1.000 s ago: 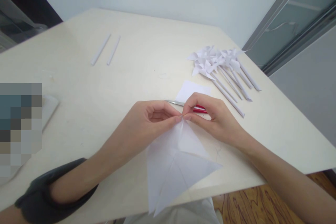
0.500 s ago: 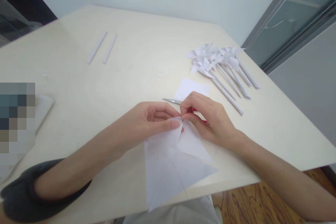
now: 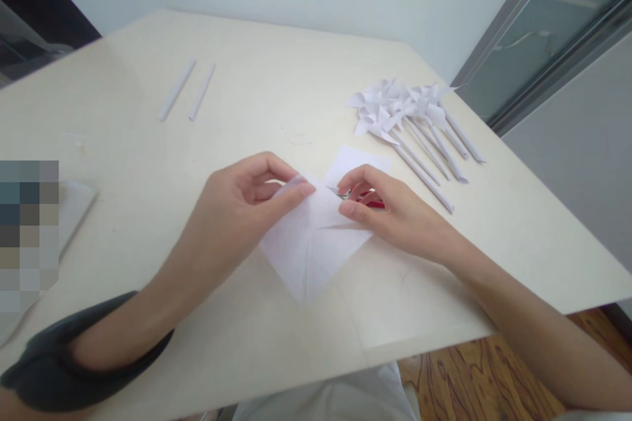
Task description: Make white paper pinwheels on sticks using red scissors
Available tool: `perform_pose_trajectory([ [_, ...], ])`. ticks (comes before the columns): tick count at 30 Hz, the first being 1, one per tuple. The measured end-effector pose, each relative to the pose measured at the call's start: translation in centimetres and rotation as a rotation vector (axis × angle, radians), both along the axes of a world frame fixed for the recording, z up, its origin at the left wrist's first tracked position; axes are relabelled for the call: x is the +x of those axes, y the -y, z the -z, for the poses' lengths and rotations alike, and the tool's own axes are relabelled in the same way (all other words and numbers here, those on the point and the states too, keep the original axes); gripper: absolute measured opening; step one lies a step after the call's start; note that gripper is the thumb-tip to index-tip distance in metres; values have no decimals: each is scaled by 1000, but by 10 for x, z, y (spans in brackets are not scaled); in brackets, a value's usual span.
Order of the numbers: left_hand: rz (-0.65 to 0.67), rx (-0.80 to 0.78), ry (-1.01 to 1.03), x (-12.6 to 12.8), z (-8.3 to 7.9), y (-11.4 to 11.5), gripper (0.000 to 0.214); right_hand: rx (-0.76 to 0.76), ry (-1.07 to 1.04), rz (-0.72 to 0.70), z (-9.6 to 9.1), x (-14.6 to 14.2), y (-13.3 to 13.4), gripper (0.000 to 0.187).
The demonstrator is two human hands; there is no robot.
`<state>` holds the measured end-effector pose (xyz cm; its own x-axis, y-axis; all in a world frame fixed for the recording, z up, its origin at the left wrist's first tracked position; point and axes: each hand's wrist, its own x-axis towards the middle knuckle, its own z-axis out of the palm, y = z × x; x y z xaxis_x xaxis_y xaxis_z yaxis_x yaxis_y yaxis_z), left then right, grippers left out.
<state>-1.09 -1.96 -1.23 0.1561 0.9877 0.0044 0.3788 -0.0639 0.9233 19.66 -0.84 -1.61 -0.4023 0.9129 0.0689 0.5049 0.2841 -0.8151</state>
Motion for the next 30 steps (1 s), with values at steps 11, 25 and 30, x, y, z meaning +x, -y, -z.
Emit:
perform_pose_trajectory([
  [11,103,-167,44,5,-9,-6,24,-48,-50,-98,-9,5,-4,6],
  [25,198,-359,139,9,-8,-6,9,-6,-217,-5,-1,-8,5,8],
  [30,202,-313,195,8,1,-4,12,289,-131,-33,-1,-10,8,2],
])
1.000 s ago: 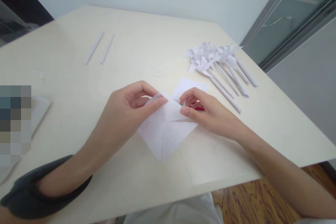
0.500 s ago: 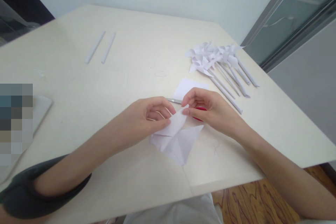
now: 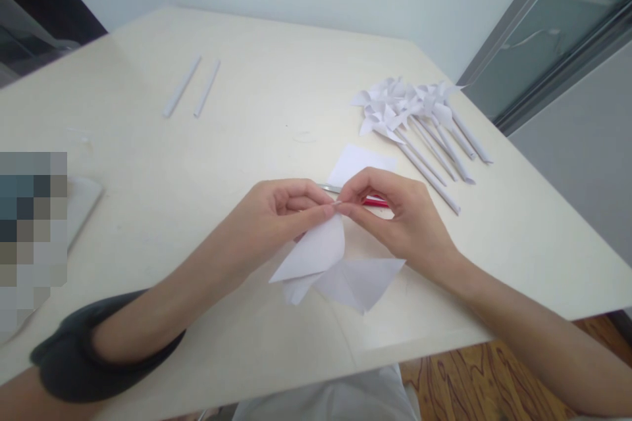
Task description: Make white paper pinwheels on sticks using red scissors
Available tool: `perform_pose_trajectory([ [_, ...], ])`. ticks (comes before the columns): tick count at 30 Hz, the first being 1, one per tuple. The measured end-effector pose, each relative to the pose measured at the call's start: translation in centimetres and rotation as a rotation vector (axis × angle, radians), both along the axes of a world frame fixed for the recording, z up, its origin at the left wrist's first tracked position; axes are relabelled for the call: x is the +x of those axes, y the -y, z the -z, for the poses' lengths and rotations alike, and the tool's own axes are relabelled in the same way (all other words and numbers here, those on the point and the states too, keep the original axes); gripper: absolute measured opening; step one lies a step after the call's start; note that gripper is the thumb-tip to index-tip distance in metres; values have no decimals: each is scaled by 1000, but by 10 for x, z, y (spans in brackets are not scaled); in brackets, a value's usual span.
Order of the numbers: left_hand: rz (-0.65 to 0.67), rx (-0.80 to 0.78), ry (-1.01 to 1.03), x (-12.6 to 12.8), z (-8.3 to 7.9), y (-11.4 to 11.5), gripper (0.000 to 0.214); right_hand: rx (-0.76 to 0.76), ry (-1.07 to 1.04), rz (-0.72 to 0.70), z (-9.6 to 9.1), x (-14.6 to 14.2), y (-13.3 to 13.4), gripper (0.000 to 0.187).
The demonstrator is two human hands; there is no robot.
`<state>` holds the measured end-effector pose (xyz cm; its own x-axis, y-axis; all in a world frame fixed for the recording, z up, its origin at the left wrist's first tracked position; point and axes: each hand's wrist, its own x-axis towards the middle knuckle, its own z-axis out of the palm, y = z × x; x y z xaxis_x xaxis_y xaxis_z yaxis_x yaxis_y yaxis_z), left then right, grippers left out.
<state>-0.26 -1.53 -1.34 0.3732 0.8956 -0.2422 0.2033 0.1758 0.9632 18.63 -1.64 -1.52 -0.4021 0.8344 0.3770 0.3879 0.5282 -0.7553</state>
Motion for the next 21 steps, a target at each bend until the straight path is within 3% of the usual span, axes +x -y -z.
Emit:
perform_pose_trajectory([
  [5,-10,-17,2,-3,-3,1,14,532,160,-44,5,4,-3,15],
  [8,65,-141,27,-5,-11,-1,12,746,199,-91,9,10,-9,18],
  [10,95,-214,41,-5,-16,-2,9,815,207,-119,10,12,-12,18],
  [14,80,-251,13,-3,-20,-2,6,810,221,-142,11,13,-14,16],
  [21,118,-233,48,-5,-12,-2,10,972,317,-168,4,14,-14,12],
])
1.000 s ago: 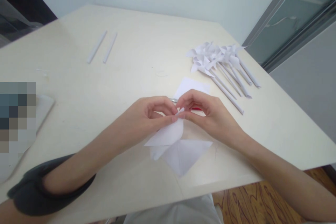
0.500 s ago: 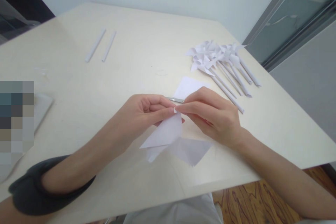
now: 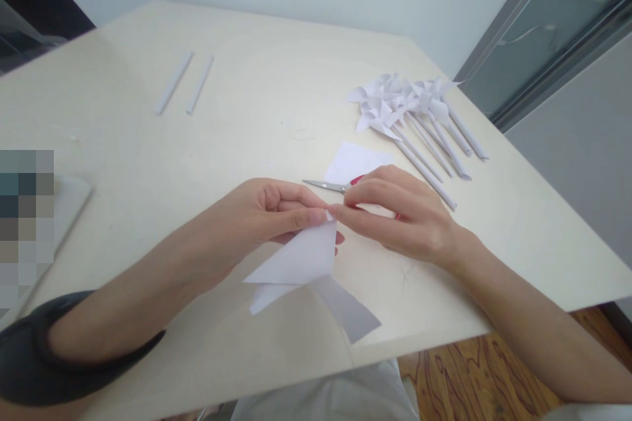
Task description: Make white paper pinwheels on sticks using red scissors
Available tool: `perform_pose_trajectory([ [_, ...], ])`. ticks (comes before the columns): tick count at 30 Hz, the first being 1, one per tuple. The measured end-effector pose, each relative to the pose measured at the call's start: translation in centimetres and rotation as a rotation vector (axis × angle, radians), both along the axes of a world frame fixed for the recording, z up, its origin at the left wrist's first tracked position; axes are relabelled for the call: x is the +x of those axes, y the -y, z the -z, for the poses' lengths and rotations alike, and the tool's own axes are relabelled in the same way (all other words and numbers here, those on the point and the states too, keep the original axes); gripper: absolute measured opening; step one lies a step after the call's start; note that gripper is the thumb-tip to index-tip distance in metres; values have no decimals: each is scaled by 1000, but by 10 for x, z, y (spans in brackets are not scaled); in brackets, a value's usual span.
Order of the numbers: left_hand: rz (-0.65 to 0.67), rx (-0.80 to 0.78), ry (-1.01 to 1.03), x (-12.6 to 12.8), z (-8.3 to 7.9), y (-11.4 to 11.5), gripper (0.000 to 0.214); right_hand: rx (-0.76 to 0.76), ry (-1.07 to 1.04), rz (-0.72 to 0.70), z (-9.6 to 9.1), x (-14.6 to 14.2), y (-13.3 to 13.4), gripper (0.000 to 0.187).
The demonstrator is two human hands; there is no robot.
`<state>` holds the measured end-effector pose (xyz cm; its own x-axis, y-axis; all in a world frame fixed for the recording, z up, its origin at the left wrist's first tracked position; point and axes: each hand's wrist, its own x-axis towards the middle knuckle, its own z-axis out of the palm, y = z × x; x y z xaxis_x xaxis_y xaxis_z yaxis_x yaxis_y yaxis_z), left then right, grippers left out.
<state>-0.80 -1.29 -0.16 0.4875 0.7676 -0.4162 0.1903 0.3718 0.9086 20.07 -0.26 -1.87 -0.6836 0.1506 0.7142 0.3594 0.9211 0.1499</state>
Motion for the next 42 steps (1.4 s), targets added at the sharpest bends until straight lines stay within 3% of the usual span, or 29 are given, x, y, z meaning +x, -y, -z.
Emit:
perform_pose_trajectory([
  [3,-5,42,-38,1,0,1,12,-64,14,-10,-3,0,1,14],
  [6,-37,147,-144,3,-3,3,14,-417,-87,15,-4,-3,3,6],
  [9,-105,378,-277,6,-5,7,15,-776,-192,28,-5,-7,6,7],
  [11,-129,551,-362,8,-6,10,15,-921,-243,37,-6,-10,8,9],
  [14,-109,725,-439,9,-5,14,17,-1026,-283,61,-8,-13,9,9],
  [17,-90,768,-459,9,-4,16,19,-1097,-312,56,-9,-14,10,10],
  [23,-124,599,-329,8,-1,12,18,-1256,-422,3,-6,-15,9,17],
  [27,-123,243,-134,8,-8,6,11,-1274,-413,-108,-8,-12,8,6],
  [31,-79,-30,40,8,-16,6,14,-1169,-387,-275,-12,-8,7,8],
  [36,-75,-117,16,12,-19,12,16,-1083,-337,-307,-10,-7,5,7],
  [42,-110,-33,-19,13,-21,14,11,-1051,-322,-285,-9,-6,5,3],
])
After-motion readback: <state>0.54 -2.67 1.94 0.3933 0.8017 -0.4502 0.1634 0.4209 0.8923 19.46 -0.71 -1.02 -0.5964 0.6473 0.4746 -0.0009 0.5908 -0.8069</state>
